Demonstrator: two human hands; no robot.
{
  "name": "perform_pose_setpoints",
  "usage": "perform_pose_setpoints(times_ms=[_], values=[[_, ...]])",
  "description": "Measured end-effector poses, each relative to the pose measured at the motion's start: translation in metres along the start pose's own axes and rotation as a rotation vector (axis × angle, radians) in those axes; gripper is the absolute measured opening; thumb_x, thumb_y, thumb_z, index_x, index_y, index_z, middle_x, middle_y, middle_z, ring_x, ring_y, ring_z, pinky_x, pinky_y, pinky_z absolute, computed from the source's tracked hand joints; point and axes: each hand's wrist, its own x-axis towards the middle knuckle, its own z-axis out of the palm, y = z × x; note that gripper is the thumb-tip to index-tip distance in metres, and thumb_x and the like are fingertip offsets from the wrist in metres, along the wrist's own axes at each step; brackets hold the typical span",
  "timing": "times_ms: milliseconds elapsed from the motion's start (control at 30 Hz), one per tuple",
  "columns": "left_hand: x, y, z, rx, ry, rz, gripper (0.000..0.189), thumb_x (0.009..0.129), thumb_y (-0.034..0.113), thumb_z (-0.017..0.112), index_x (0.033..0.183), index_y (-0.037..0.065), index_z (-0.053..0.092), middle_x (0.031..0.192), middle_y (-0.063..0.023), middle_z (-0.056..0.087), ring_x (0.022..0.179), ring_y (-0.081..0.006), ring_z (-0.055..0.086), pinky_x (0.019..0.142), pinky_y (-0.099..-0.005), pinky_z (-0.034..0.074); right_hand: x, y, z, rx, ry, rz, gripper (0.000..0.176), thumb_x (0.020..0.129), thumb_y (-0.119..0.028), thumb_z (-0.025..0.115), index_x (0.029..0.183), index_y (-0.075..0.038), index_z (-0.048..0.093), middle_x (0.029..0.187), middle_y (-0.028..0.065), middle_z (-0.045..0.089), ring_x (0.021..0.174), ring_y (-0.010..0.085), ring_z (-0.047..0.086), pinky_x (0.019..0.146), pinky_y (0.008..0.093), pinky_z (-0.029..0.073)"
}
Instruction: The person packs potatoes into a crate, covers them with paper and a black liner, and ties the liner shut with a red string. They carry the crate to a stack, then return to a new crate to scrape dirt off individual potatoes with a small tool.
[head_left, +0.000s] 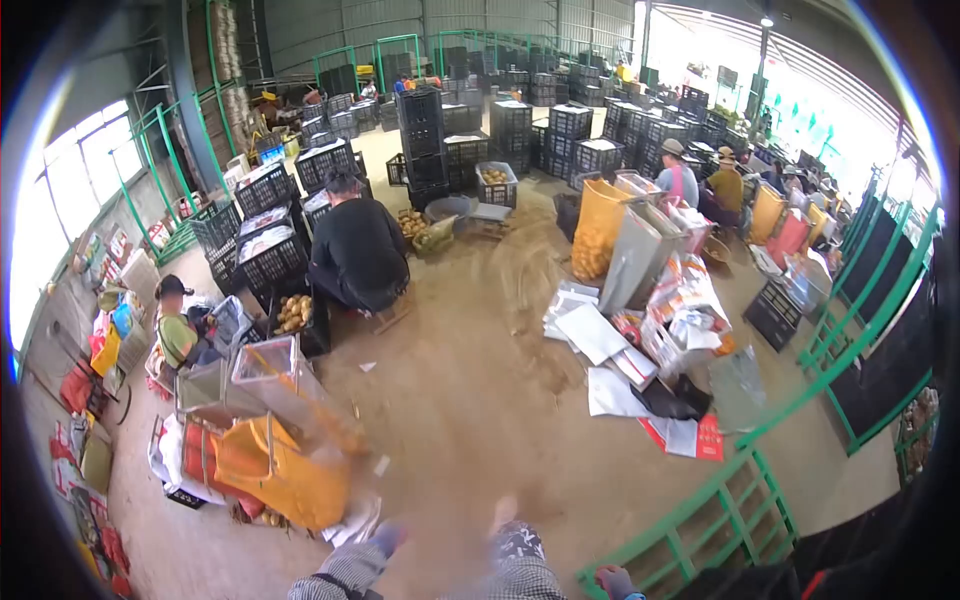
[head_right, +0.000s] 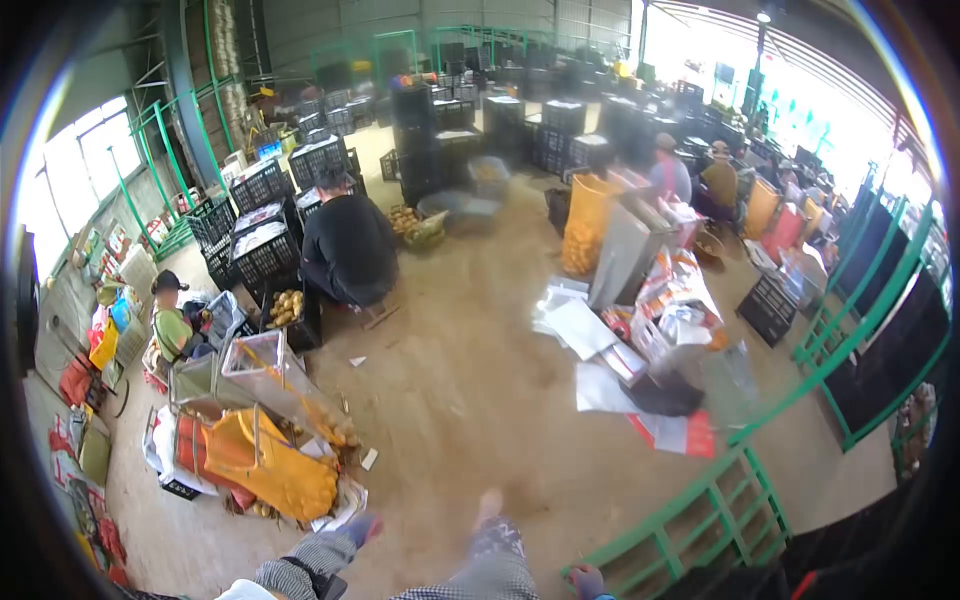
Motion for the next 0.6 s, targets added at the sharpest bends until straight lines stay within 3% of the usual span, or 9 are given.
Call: perform_pose_setpoints(times_ms=[67, 133, 167, 200, 233, 267, 400, 533, 600], values=[[0.015, 0.040, -0.008, -0.091, 0.144, -0.145, 0.011, 0.089, 0.023, 0.058, 0.087, 0.013, 0.055, 0.086, -0.0026, 0.058, 0.079, -0.0191, 0.057, 0.065, -0.0360, 0.046, 0.091, -0.024, -0.019, -0.482, -0.257, -0.147, 0.037, 0.092, -0.033, 0.053, 0.109, -0.002, 0.066, 0.100, 0.0155, 0.070, 0.092, 0.0304, 0.066, 0.082, 0.0426, 0.051], [0.038, 0.087, 0.000, -0.157, 0.207, -0.197, 0.011, 0.090, 0.024, 0.057, 0.087, 0.013, 0.055, 0.085, -0.0026, 0.058, 0.078, -0.0193, 0.057, 0.064, -0.0363, 0.045, 0.201, -0.052, -0.034, -0.673, -0.199, -0.261, 0.045, 0.095, -0.037, 0.047, 0.118, -0.002, 0.061, 0.121, 0.0200, 0.063, 0.116, 0.0388, 0.056, 0.101, 0.0449, 0.042], [0.050, 0.113, 0.006, -0.170, 0.216, -0.209, 0.012, 0.090, 0.025, 0.056, 0.087, 0.013, 0.055, 0.085, -0.0027, 0.058, 0.078, -0.0194, 0.057, 0.064, -0.0364, 0.045, 0.248, -0.084, -0.032, -0.670, 0.066, -0.442, 0.037, 0.092, -0.032, 0.053, 0.109, -0.002, 0.065, 0.114, 0.0212, 0.064, 0.102, 0.0321, 0.062, 0.088, 0.0454, 0.048], [0.060, 0.135, 0.011, -0.181, 0.223, -0.227, 0.012, 0.090, 0.025, 0.055, 0.087, 0.013, 0.055, 0.085, -0.0027, 0.058, 0.077, -0.0195, 0.057, 0.063, -0.0366, 0.045, 0.233, -0.238, -0.049, -0.226, 0.152, -0.199, 0.036, 0.094, -0.031, 0.050, 0.106, 0.000, 0.065, 0.107, 0.0224, 0.065, 0.100, 0.0335, 0.063, 0.086, 0.0445, 0.049], [0.070, 0.160, 0.018, -0.197, 0.224, -0.243, 0.013, 0.090, 0.026, 0.055, 0.086, 0.013, 0.055, 0.084, -0.0027, 0.057, 0.077, -0.0195, 0.056, 0.063, -0.0367, 0.045, 0.282, -0.291, -0.066, -0.541, 0.053, -0.384, 0.035, 0.094, -0.030, 0.049, 0.105, -0.001, 0.066, 0.101, 0.0230, 0.067, 0.096, 0.0343, 0.064, 0.083, 0.0453, 0.049], [0.082, 0.187, 0.026, -0.213, 0.222, -0.257, 0.014, 0.090, 0.026, 0.054, 0.086, 0.013, 0.055, 0.084, -0.0027, 0.057, 0.077, -0.0196, 0.056, 0.063, -0.0368, 0.044, 0.321, -0.360, -0.071, -0.256, 0.056, -0.198, 0.032, 0.094, -0.028, 0.049, 0.103, -0.003, 0.067, 0.091, 0.0200, 0.068, 0.086, 0.0299, 0.065, 0.075, 0.0420, 0.050], [0.171, 0.291, 0.066, -0.268, 0.214, -0.282, 0.016, 0.091, 0.029, 0.052, 0.086, 0.014, 0.055, 0.083, -0.0029, 0.057, 0.076, -0.0200, 0.055, 0.061, -0.0374, 0.043, 0.488, -0.564, -0.053, -0.062, -0.106, -0.465, 0.030, 0.094, -0.026, 0.054, 0.115, -0.006, 0.061, 0.088, 0.0108, 0.065, 0.079, 0.0175, 0.062, 0.069, 0.0342, 0.050], [0.290, 0.390, 0.092, -0.320, 0.221, -0.298, 0.018, 0.091, 0.031, 0.050, 0.085, 0.014, 0.055, 0.081, -0.0030, 0.056, 0.075, -0.0204, 0.055, 0.059, -0.0380, 0.042, 0.627, -0.693, -0.035, -0.373, -0.106, -0.893, 0.032, 0.092, -0.024, 0.058, 0.119, -0.007, 0.061, 0.099, 0.0094, 0.068, 0.088, 0.0211, 0.066, 0.076, 0.0355, 0.051], [0.363, 0.454, 0.098, -0.338, 0.217, -0.308, 0.020, 0.092, 0.032, 0.049, 0.085, 0.015, 0.055, 0.080, -0.0030, 0.056, 0.074, -0.0205, 0.054, 0.059, -0.0383, 0.042, 0.687, -0.715, -0.040, -0.332, -0.212, -0.731, 0.035, 0.091, -0.026, 0.058, 0.119, -0.006, 0.061, 0.101, 0.0122, 0.068, 0.091, 0.0264, 0.066, 0.078, 0.0366, 0.051]])
